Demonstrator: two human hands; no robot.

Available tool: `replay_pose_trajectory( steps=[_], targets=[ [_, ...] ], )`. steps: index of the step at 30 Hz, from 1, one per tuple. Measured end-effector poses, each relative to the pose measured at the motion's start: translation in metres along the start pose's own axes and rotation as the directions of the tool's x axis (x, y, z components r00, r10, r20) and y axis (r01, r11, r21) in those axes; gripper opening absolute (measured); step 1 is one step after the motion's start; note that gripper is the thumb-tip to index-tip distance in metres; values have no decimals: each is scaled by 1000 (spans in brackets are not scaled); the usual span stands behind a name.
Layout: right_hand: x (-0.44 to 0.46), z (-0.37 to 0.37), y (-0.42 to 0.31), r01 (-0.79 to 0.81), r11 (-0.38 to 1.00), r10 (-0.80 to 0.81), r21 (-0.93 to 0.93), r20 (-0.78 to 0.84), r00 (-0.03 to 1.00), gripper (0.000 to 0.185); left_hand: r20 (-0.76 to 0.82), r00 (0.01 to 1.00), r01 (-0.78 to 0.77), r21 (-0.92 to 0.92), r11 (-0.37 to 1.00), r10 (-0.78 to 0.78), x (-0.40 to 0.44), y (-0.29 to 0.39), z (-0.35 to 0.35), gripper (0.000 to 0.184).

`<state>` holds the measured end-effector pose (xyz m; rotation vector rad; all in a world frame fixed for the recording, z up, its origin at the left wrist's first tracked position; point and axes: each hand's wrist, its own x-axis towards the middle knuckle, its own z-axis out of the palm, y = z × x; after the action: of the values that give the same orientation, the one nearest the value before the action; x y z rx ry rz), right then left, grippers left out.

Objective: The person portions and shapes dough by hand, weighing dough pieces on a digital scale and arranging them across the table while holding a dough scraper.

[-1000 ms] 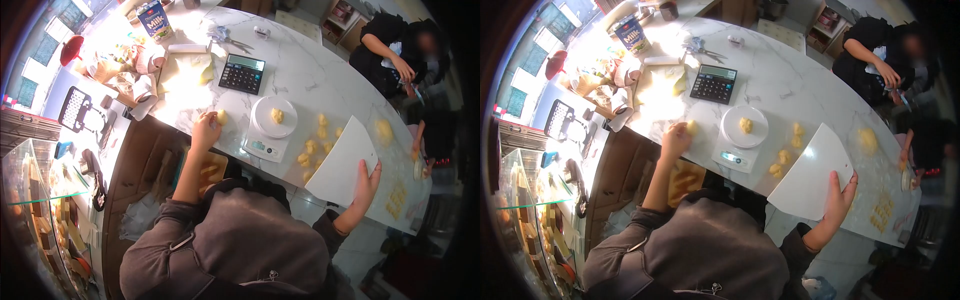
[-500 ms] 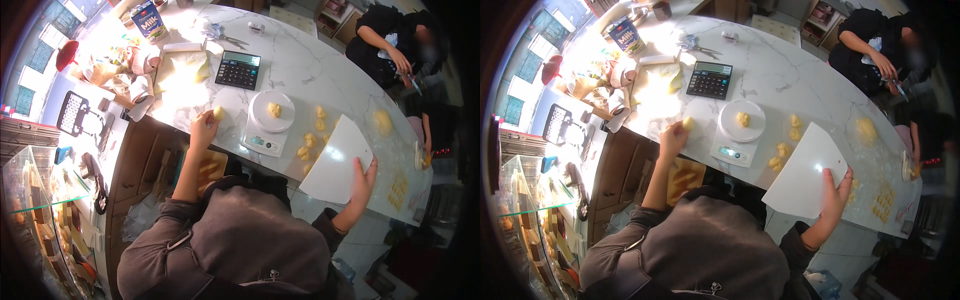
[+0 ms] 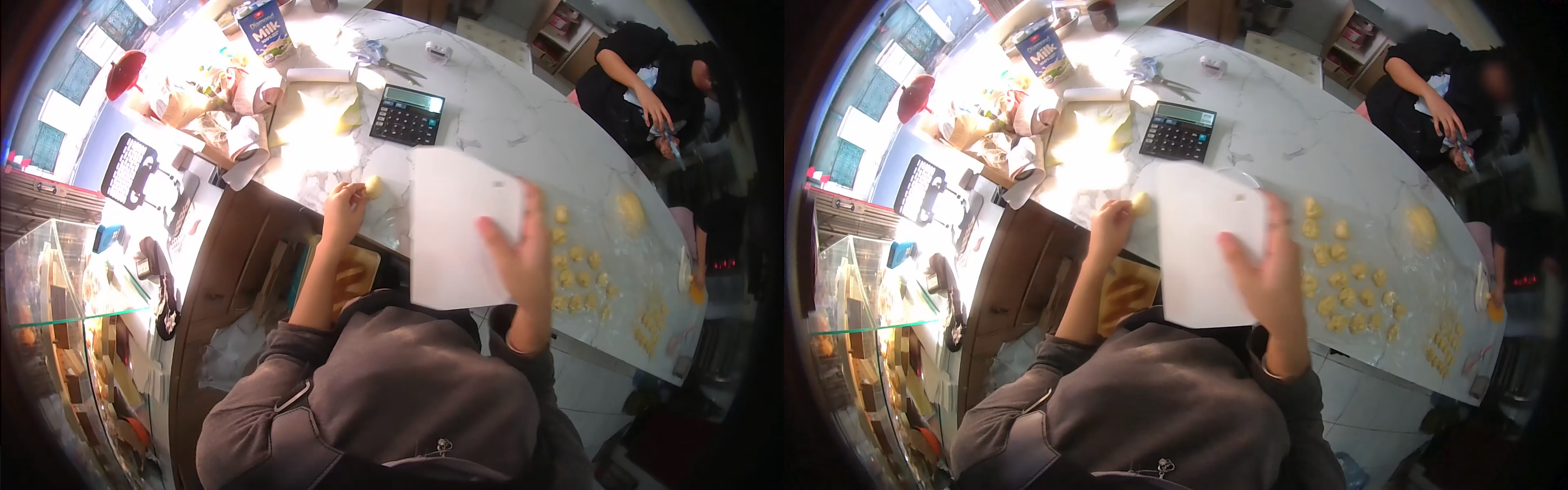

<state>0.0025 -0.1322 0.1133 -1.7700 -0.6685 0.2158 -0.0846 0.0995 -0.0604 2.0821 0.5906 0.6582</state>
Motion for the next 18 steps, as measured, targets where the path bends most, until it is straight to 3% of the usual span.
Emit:
replay_pose_trajectory(
  steps=[2,4,7,8,11,12,17,18],
  targets=[
    [-7,-26,-4,59,997,-70,-58,-205,976,52,54,998,35,11,999,-36,0,-2,-4,25],
    [-14,-59,-17,-7,998,-11,-57,-317,948,52,160,979,118,44,992,-124,3,-5,-4,36],
    [-38,-107,-21,-81,981,-31,-177,-555,831,56,73,995,-89,433,897,63,-1,16,-9,58],
    [-48,-123,-22,-127,976,-13,-178,-628,778,57,127,990,7,402,916,-63,1,29,-11,73],
    [-85,-170,-16,-94,995,82,24,-736,672,54,220,969,-150,178,973,109,13,55,-3,71],
    [-103,-188,-11,-54,989,140,137,-757,638,52,272,937,-266,147,953,219,17,59,6,68],
    [-210,-254,18,153,832,389,534,-756,526,40,412,833,-416,26,909,369,35,97,61,57],
    [-234,-269,32,169,811,448,560,-781,435,33,435,814,-442,34,896,385,37,100,71,57]
  ],
)
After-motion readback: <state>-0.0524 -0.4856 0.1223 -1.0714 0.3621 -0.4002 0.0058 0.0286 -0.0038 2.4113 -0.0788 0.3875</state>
